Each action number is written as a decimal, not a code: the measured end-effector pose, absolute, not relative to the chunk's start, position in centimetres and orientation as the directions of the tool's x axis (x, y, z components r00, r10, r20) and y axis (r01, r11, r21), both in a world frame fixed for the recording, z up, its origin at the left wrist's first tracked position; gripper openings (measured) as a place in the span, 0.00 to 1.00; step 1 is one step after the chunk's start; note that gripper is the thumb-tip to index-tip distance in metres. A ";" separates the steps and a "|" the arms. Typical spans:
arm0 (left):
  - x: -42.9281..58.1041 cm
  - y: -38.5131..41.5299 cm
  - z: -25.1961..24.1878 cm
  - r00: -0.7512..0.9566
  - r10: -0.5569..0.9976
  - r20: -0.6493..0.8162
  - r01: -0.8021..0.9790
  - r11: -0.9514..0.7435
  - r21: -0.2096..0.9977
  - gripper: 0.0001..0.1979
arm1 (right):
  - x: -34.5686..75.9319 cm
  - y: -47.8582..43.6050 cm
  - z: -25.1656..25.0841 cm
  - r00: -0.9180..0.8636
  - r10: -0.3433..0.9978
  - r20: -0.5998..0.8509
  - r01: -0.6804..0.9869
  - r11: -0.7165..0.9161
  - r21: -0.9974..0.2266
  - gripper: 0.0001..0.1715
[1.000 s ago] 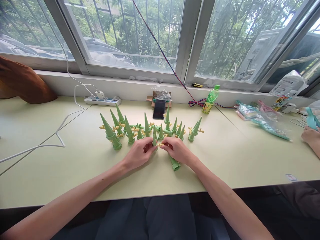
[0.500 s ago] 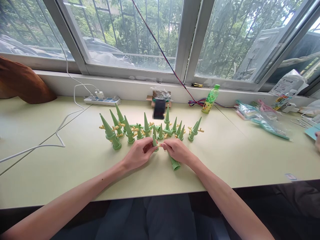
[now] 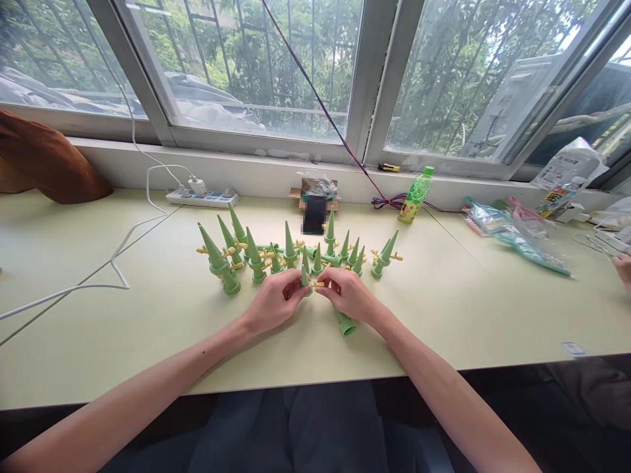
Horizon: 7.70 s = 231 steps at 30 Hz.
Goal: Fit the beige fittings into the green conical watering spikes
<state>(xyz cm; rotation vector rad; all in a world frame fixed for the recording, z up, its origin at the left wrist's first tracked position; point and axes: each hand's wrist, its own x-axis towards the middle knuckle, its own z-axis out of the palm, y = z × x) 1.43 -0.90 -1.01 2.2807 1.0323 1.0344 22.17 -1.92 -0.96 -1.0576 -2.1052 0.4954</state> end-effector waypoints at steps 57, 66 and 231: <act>1.2 -1.3 0.1 0.475 0.793 0.381 0.312 -0.557 0.770 0.08 | 22.2 -2.1 -0.7 -0.496 0.786 0.370 0.520 0.610 -0.598 0.17; 1.1 -1.1 0.0 0.474 0.822 0.315 0.269 -0.476 0.837 0.09 | 22.2 -2.1 -0.8 -0.476 0.796 0.373 0.554 0.601 -0.576 0.20; 1.5 0.5 -1.8 0.572 0.663 0.483 0.358 -0.732 0.580 0.12 | 21.5 -2.1 -2.9 -0.252 0.762 0.596 0.629 0.597 -0.497 0.05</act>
